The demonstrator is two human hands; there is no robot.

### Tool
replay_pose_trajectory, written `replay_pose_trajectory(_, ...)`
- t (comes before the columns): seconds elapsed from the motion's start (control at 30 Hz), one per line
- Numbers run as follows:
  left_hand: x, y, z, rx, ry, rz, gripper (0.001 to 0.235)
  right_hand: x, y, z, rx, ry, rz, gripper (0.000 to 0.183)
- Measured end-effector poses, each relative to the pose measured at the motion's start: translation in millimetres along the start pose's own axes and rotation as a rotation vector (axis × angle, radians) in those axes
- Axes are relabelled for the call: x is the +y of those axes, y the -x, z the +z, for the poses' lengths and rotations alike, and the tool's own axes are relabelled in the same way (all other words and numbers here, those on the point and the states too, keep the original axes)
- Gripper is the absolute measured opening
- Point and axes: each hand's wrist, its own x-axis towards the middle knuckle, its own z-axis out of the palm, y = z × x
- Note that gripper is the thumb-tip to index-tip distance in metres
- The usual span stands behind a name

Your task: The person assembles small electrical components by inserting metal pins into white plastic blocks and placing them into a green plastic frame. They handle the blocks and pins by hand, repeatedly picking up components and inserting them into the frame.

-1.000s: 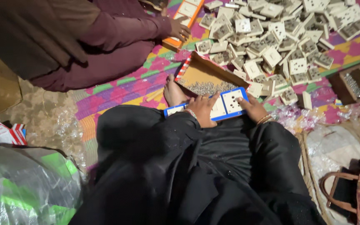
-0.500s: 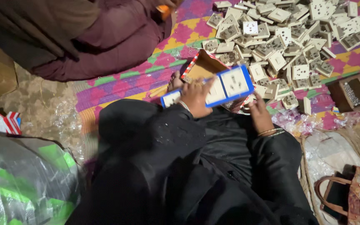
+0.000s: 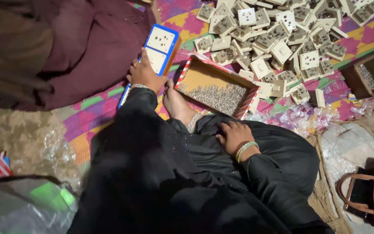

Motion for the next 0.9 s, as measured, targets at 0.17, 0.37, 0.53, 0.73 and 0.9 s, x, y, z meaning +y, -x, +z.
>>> replay_pose_trajectory(0.17,22.4,-59.3,42.7,-0.029,-0.061,0.044,0.121,1.3,-21.0,-12.8,-0.106,-0.074,0.065,0.046)
replay_pose_trajectory(0.37,56.9,-153.4,87.4,-0.069,-0.140,-0.070,0.124,2.0,-32.8,-30.9,-0.198,-0.159,0.113,0.048)
replay_pose_trajectory(0.53,72.8,-203.7,111.1,-0.070,-0.169,-0.016,0.117,6.6,-38.9,-34.8,-0.148,-0.211,0.072,0.047)
replay_pose_trajectory(0.73,72.9,-218.0,132.2,-0.184,-0.223,-0.036,0.127,6.7,-41.6,-34.5,-0.215,-0.224,0.114,0.047)
replay_pose_trajectory(0.9,37.6,-214.9,136.0,-0.224,-0.110,0.082,0.127,7.3,-40.6,-31.4,-0.292,-0.190,0.169,0.047)
